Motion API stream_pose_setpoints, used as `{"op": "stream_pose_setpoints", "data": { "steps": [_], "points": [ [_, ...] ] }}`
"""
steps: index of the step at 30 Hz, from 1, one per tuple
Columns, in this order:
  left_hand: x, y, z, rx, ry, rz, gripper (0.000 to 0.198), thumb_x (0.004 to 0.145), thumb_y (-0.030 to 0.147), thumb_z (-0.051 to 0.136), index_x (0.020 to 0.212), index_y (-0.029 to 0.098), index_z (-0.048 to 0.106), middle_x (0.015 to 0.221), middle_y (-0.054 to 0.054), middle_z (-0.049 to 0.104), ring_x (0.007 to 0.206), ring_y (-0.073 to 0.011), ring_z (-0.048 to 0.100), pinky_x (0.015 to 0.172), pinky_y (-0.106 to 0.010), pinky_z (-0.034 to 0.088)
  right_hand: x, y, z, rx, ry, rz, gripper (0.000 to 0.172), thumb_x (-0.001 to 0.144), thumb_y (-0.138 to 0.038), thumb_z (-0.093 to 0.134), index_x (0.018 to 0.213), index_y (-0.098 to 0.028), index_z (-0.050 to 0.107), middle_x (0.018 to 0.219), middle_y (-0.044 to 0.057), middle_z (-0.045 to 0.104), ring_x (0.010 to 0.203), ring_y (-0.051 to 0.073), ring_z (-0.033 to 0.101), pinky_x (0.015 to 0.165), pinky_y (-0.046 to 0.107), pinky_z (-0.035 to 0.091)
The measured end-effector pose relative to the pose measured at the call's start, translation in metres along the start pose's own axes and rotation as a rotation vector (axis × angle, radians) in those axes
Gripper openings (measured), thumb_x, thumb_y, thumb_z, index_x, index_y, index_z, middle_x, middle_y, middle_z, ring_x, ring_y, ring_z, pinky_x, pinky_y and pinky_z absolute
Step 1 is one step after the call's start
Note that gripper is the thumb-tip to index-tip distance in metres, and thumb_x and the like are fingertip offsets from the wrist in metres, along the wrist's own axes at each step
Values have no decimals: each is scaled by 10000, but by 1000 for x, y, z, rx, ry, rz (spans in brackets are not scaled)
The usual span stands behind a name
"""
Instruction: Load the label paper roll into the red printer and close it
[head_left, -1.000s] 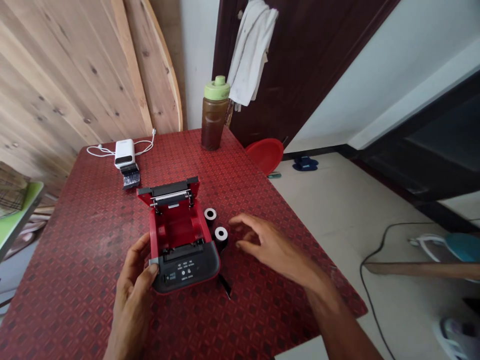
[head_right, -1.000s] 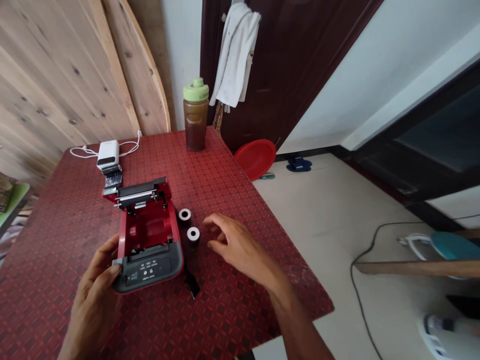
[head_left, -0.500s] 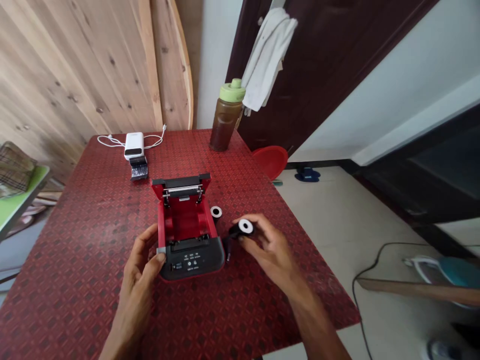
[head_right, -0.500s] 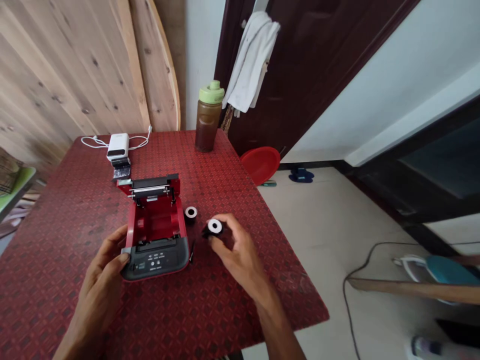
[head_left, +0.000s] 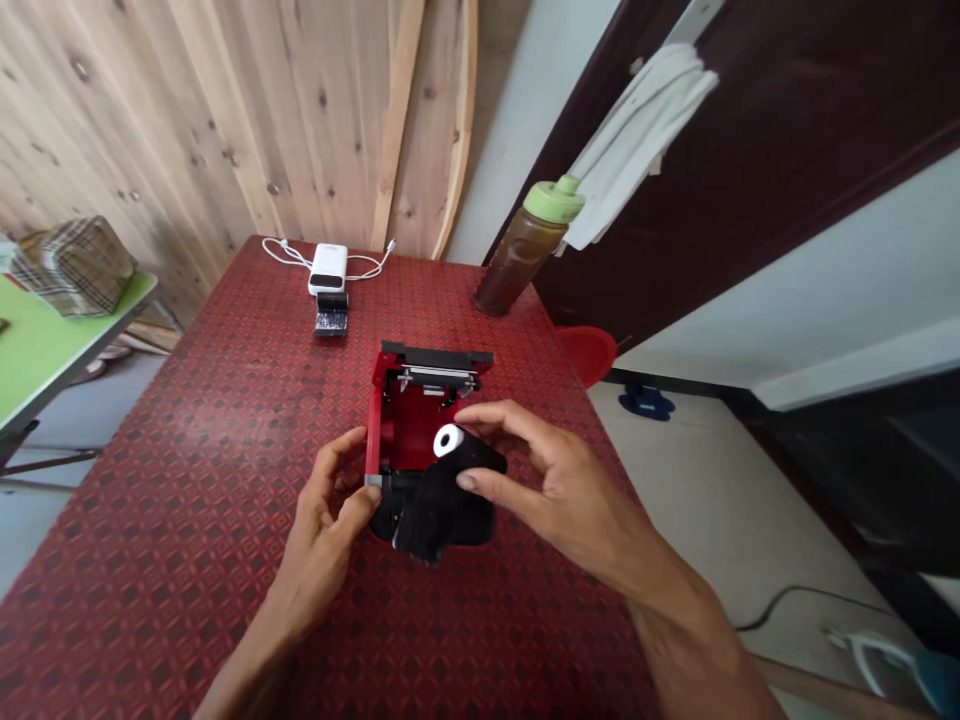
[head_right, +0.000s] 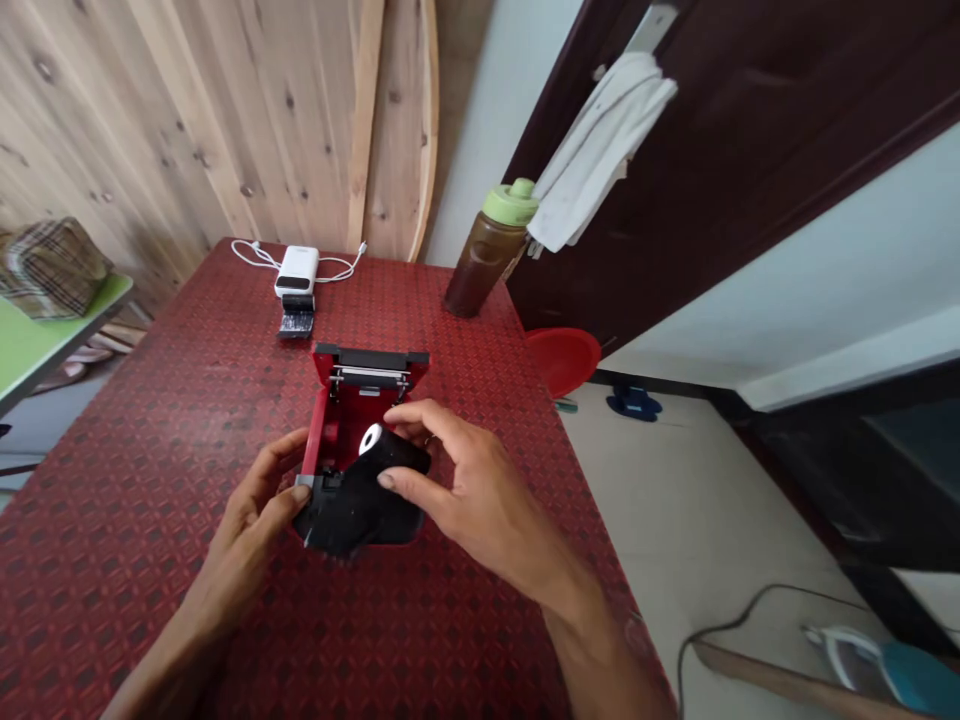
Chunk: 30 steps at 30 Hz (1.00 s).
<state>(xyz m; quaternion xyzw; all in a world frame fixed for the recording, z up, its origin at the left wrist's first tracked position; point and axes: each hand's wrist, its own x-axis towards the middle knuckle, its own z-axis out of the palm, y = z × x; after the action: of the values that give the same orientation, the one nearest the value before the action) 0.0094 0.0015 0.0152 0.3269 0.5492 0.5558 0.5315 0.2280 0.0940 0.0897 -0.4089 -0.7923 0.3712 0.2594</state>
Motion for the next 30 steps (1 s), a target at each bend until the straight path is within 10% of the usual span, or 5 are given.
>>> {"op": "stream_pose_setpoints", "data": {
  "steps": [10, 30],
  "points": [
    [0, 0, -2, -13, -24, 11, 576, 966, 410, 679, 1499, 216, 576, 1526, -150, 672, 1301, -328, 686, 1111, -498, 529, 34, -11, 43, -685, -110, -103, 180, 969, -68, 705, 1099, -190, 732, 1098, 114, 810, 1040, 302, 758, 943, 456, 561],
    [-1, 0, -1, 17, -12, -25, 622, 947, 454, 689, 1520, 244, 566, 1562, -131, 625, 1418, -359, 599, 1180, -529, 450, 53, 1, 56, -621, -255, 24, 261, 980, -54, 622, 1164, -186, 753, 1235, 124, 804, 1177, 301, 750, 1030, 456, 584]
  ]
}}
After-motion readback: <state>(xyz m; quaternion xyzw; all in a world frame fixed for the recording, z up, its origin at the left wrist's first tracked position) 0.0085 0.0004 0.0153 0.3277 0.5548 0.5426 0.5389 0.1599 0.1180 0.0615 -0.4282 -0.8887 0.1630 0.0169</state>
